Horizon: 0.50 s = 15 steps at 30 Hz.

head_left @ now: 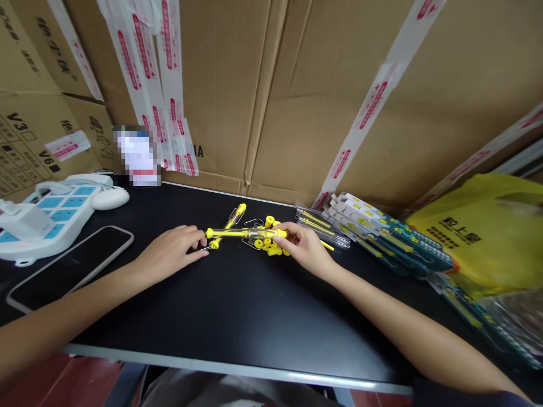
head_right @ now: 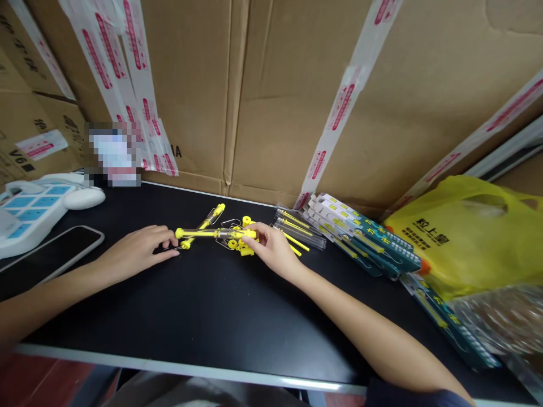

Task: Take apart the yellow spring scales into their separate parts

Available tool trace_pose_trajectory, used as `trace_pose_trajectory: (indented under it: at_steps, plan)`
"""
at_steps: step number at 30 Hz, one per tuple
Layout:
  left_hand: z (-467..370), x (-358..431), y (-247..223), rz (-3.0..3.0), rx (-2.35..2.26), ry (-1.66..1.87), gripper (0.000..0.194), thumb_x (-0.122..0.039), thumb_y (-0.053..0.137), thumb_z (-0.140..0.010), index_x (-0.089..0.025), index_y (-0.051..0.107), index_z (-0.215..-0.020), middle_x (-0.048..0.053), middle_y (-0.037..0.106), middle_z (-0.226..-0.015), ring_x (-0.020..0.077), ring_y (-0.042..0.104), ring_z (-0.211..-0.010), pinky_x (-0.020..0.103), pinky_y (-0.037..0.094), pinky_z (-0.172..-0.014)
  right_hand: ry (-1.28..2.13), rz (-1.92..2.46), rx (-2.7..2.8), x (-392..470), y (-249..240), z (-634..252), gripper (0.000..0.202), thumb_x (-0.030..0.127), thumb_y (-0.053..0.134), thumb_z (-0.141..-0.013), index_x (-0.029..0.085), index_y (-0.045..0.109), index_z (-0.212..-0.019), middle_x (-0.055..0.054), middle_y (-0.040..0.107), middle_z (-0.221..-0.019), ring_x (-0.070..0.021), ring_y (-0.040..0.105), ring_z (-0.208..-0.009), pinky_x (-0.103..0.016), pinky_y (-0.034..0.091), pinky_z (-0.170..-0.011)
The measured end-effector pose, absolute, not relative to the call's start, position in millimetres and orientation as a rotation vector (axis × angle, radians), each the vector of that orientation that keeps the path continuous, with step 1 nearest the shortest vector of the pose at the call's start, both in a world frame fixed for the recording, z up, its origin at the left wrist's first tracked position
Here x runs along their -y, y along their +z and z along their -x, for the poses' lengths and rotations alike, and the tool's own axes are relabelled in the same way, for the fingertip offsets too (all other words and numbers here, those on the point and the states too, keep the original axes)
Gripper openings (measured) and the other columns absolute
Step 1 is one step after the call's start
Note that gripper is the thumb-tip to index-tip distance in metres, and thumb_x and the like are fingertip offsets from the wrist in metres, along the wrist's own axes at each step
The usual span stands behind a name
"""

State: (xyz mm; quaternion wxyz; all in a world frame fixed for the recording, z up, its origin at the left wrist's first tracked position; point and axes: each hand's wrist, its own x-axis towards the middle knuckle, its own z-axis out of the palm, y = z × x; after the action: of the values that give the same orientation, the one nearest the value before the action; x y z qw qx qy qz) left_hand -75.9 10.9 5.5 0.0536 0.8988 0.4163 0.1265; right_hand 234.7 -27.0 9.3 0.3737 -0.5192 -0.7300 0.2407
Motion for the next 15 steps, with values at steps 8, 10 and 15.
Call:
trace_pose_trajectory:
  at_steps: [8,10,15]
  plan:
    - [56.6,-42.9,13.0,-2.719,-1.304,0.344,0.023,-0.038,0.047,-0.086,-0.020,0.060,-0.079,0.002,0.062,-0.081,0.0171,0.058,-0.078,0.026,0.039,-0.066,0.839,1.157,1.607,47.7,26.8,-237.7,0.032,0.043,0.060,-0.080,0.017,0.061,-0.097,0.000,0.061,-0.068,-0.0131,0.058,-0.062,-0.025,0.047,-0.060]
    - [48.7,-54.5,18.8,-2.692,-1.433,0.328,0.021,-0.035,0.049,-0.084,-0.019,0.061,-0.078,0.003,0.062,-0.081,0.0166,0.057,-0.074,0.025,0.037,-0.059,0.862,1.144,1.591,49.9,27.7,-239.4,0.032,0.043,0.062,-0.079,0.017,0.061,-0.096,0.000,0.062,-0.067,-0.0127,0.058,-0.061,-0.025,0.048,-0.060]
    - [37.8,-93.5,24.7,-2.807,-1.526,0.353,0.021,-0.032,0.048,-0.084,-0.018,0.063,-0.077,0.005,0.061,-0.080,0.0187,0.057,-0.073,0.025,0.036,-0.058,0.921,1.108,1.617,48.0,18.8,-239.6,0.030,0.043,0.063,-0.079,0.017,0.061,-0.094,0.000,0.060,-0.068,-0.0128,0.059,-0.063,-0.026,0.048,-0.063]
